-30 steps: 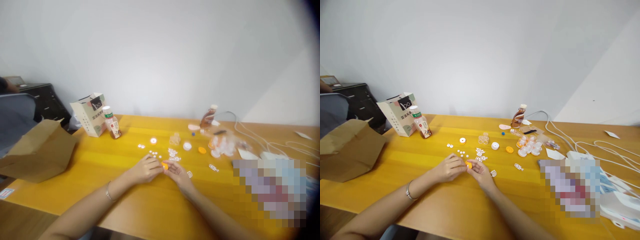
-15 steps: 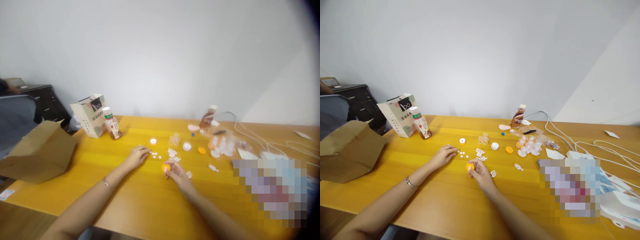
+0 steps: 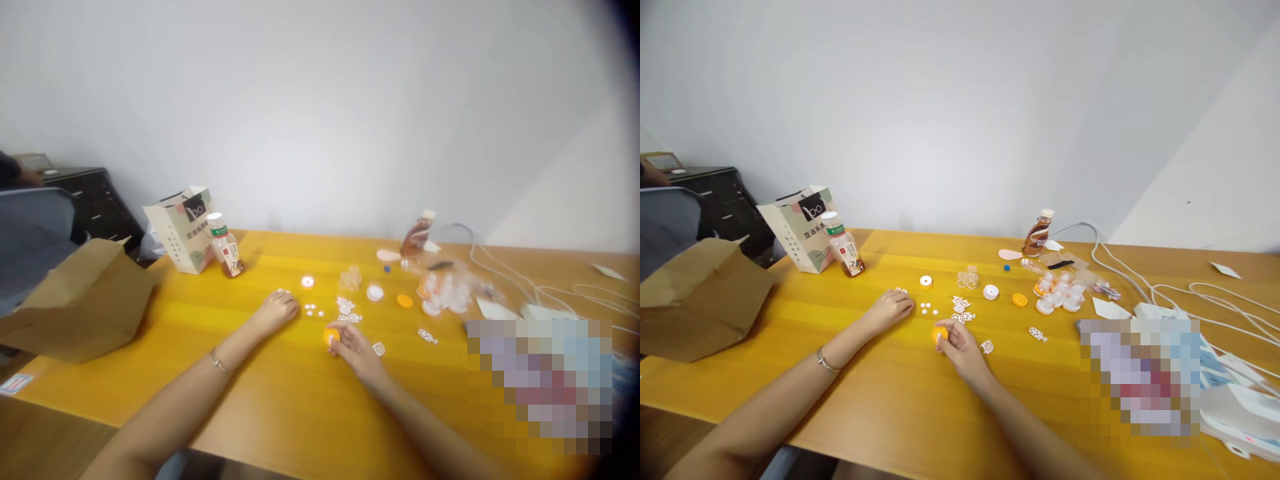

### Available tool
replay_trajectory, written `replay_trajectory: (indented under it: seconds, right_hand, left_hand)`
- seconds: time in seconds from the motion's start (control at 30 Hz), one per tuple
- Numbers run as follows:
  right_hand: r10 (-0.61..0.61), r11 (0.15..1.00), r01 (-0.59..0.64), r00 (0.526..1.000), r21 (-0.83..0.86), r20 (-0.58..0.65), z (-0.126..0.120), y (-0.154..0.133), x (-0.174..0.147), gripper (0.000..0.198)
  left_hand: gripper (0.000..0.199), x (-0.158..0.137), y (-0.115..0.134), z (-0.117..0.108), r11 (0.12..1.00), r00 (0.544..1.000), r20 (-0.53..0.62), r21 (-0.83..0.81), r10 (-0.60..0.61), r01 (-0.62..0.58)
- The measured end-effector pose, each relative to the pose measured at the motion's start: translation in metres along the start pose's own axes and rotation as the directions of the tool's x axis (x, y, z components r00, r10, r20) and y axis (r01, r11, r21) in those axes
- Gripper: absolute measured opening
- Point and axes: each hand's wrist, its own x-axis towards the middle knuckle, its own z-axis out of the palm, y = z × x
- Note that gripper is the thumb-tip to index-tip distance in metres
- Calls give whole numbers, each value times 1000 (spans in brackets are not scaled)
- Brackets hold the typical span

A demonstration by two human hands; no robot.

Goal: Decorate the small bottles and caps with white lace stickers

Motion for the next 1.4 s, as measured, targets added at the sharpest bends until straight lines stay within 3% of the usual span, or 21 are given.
replay_trajectory:
  seconds: [0.2, 0.37, 0.53, 0.7, 0.87, 1.0, 1.13, 1.4]
  right_hand:
    - [-4, 1000, 4, 1000, 21, -14, 0, 5, 1, 30]
    - [-3, 1000, 3, 1000, -4, -2, 0, 6, 2, 30]
    - [3, 1000, -3, 1000, -5, 23, 1, 7, 1, 32]
    - [-22, 999, 20, 998, 25, 65, 1, 5, 0, 29]
    - [-23, 1000, 23, 998, -1, 56, 1, 2, -1, 25]
    - [-6, 1000, 6, 999, -10, 38, 2, 1, -2, 23]
    - [-5, 1000, 5, 1000, 14, 16, 3, 0, -3, 23]
    - [-5, 999, 7, 999, 45, -34, 3, -6, -6, 21]
  left_hand:
    - [18, 1, 17, -8, 999, 998, -52, -26, 37, -39]
    - [15, 1, 53, -25, 939, 947, -200, -190, 250, -287]
    - [12, 5, 69, -37, 916, 919, -157, -125, 362, -382]
    - [15, 5, 66, -35, 939, 945, -86, -110, 316, -325]
    - [16, 3, 63, -28, 943, 962, -79, -195, 261, -271]
    - [17, 2, 63, -22, 914, 979, -76, -350, 189, -203]
    - [21, 1, 66, -22, 830, 992, -30, -545, 120, -116]
    - [27, 1, 66, -38, 795, 982, 21, -590, 186, -138]
